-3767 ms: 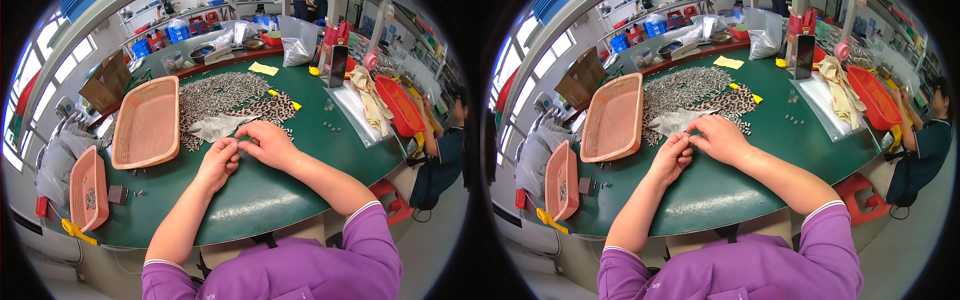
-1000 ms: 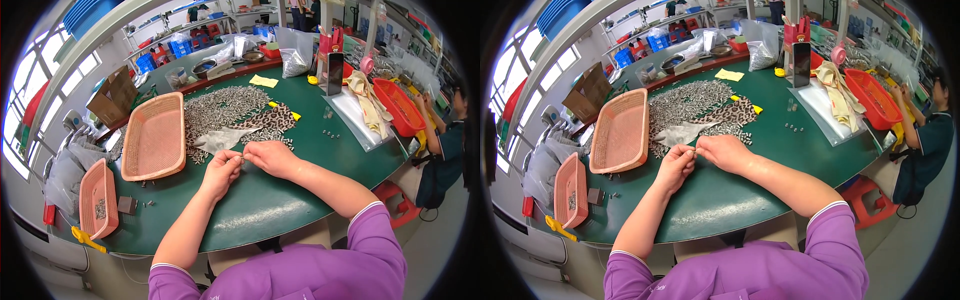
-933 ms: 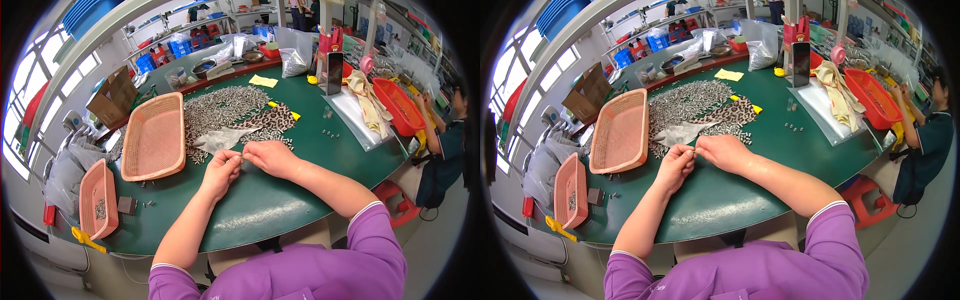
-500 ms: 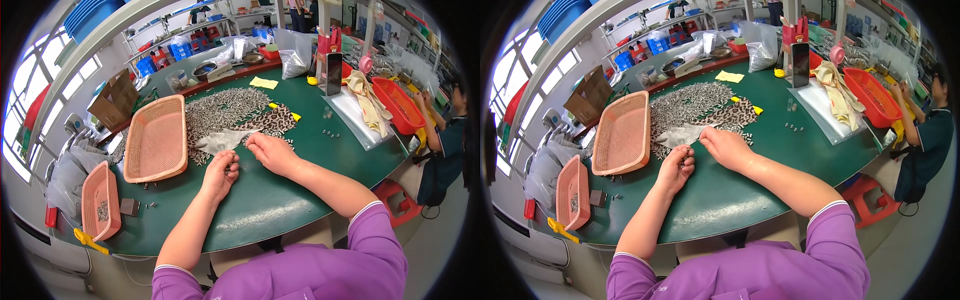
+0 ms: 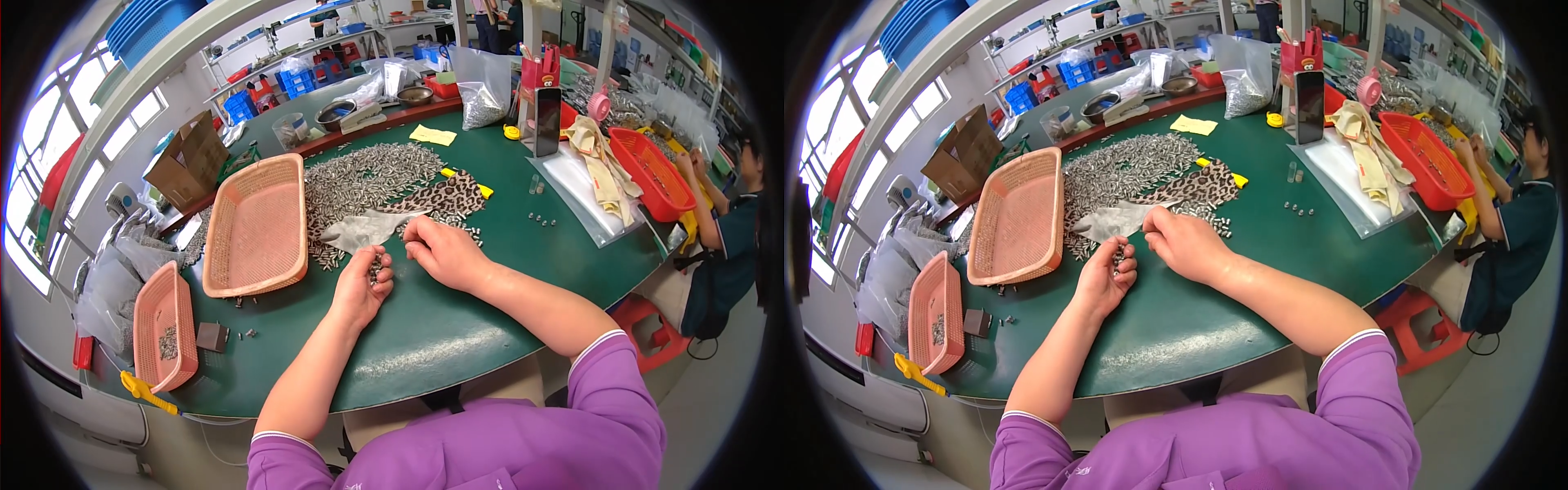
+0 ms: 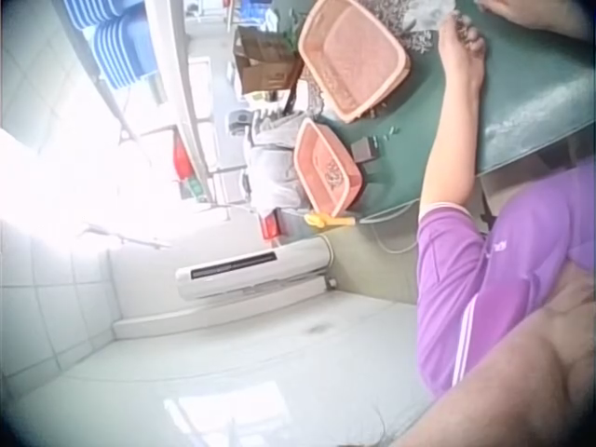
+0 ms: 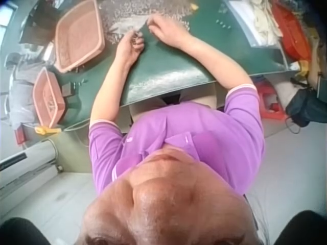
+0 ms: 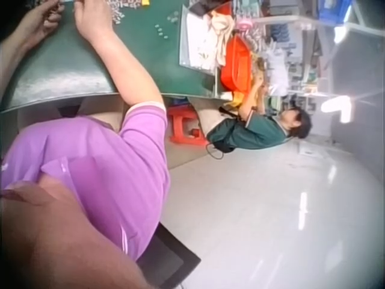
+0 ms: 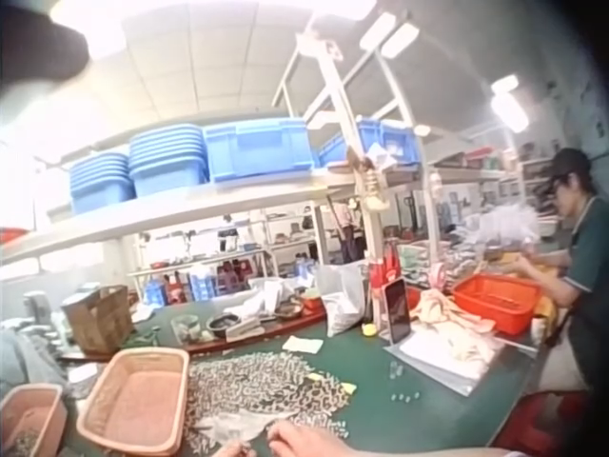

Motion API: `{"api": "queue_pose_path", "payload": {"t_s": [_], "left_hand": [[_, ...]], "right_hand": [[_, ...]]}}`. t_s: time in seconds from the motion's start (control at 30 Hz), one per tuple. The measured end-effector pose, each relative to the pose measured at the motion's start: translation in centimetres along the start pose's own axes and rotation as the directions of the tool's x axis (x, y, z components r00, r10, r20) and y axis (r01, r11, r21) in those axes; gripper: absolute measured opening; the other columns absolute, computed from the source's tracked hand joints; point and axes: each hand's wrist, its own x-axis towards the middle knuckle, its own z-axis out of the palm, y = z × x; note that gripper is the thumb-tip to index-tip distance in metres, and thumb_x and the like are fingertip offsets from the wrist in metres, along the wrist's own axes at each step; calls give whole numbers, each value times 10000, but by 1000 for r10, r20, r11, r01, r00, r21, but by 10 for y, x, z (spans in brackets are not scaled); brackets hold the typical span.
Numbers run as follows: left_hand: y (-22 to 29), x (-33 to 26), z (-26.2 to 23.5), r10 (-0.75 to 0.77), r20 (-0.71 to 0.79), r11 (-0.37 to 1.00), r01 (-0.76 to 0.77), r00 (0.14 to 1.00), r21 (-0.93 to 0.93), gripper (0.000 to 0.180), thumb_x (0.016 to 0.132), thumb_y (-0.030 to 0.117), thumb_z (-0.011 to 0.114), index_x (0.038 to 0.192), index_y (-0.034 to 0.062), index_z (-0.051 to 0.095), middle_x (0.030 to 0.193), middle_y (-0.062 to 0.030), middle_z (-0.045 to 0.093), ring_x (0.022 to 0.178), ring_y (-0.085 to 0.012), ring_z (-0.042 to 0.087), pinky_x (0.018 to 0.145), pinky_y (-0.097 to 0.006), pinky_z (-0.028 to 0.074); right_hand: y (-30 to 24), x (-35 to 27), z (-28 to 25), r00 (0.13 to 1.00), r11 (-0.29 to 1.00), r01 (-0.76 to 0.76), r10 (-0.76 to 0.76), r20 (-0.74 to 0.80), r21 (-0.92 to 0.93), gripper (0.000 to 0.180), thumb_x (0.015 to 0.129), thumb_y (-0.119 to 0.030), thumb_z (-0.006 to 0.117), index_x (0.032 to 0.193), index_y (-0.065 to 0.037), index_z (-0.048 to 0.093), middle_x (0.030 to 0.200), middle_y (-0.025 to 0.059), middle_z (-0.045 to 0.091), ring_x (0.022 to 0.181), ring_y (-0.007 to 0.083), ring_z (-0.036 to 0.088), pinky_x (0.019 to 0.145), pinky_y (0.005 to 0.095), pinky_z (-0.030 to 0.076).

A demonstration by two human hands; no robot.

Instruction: Manually sorting and inspecting small metal pins or screws on a green workbench.

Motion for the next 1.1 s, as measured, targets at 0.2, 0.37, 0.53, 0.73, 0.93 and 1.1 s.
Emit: {"api": "queue_pose_path", "payload": {"t_s": [0.2, 0.37, 0.53, 0.73, 0.93, 1.1], "left_hand": [[0, -2, 3, 4, -17, 1000, -4, 1000, 13, 167, 912, 223, 465, 965, 65, 472, 781, -38, 487, 582, -104, 398, 455, -199, 308], [0, -4, 7, 7, -31, 999, -6, 999, 38, 185, 922, 233, 454, 976, 57, 466, 795, -34, 465, 585, -99, 389, 449, -184, 309], [0, -5, 10, 5, -39, 998, -2, 999, 67, 188, 921, 232, 456, 985, 56, 469, 803, -34, 472, 589, -100, 391, 455, -189, 312], [-1, -4, 9, -3, -26, 996, 5, 1000, 89, 183, 918, 226, 460, 985, 57, 477, 805, -33, 475, 595, -100, 395, 462, -187, 314], [-2, -2, 5, 5, -14, 995, -3, 1000, 104, 199, 919, 226, 461, 1011, 51, 469, 810, -44, 492, 611, -118, 410, 482, -209, 322], [-2, -3, 4, 4, -4, 993, -4, 1000, 115, 196, 922, 231, 459, 1006, 55, 477, 812, -44, 492, 609, -119, 409, 481, -209, 320]], "right_hand": [[2, 0, 2, 1000, 1000, 7, -7, 1, 19, 123, 839, -133, 512, 928, -62, 465, 744, 103, 610, 722, 305, 603, 623, 404, 462], [1, 0, 2, 1000, 1000, 9, -9, 6, 10, 127, 842, -139, 518, 930, -64, 465, 745, 104, 611, 715, 308, 602, 617, 406, 463], [1, -1, 4, 1000, 1000, 15, -15, 3, 5, 137, 848, -153, 528, 938, -69, 467, 751, 109, 613, 710, 311, 603, 610, 407, 464], [1, -1, 4, 998, 998, 54, -54, -13, -14, 152, 863, -165, 513, 988, -82, 486, 750, 100, 617, 716, 301, 608, 615, 401, 472], [-1, -2, 2, 999, 997, 44, -42, 33, -64, 135, 873, -145, 496, 997, -92, 504, 777, 69, 627, 734, 250, 626, 632, 352, 491], [-2, -3, 3, 997, 990, 75, -73, 24, -117, 132, 868, -144, 498, 994, -106, 507, 774, 60, 623, 735, 247, 622, 627, 349, 490]]}}
